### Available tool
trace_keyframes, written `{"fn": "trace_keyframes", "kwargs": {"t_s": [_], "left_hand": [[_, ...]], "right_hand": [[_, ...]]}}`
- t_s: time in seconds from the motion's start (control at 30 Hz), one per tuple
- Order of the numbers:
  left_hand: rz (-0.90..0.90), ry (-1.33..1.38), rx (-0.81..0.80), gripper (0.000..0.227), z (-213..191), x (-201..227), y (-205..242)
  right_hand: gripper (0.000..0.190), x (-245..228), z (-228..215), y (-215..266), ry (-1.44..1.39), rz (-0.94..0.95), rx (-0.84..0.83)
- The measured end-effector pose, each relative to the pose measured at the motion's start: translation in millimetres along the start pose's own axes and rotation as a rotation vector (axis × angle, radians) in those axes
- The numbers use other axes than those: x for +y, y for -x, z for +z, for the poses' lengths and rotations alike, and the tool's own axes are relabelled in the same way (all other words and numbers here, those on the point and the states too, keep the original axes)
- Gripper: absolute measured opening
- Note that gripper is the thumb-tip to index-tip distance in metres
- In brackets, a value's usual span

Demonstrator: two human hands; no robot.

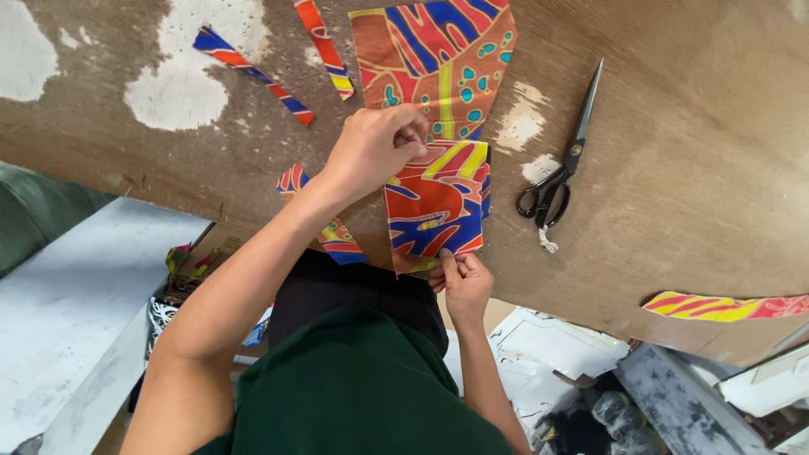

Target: The person cuts a large piece of colorful patterned fabric into smaller pieces using shears. They repeatedly reposition the fabric on a wooden table, cut along straight and curved lines, and separate the resulting pieces.

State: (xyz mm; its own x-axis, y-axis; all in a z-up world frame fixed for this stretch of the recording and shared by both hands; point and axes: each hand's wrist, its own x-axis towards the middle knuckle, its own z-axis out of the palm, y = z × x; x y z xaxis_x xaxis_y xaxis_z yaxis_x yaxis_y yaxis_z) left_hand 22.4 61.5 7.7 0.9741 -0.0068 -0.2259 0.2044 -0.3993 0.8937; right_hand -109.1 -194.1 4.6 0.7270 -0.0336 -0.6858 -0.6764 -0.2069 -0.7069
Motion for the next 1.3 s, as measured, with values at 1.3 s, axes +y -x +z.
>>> {"fn": "trace_keyframes", "kwargs": {"t_s": [1.3], "left_hand": [[0.266, -0.291, -0.044, 0.031, 0, -1, 8]], "right_hand": [[0.036, 2, -5, -12, 0.473, -0.509, 0.114]]}}
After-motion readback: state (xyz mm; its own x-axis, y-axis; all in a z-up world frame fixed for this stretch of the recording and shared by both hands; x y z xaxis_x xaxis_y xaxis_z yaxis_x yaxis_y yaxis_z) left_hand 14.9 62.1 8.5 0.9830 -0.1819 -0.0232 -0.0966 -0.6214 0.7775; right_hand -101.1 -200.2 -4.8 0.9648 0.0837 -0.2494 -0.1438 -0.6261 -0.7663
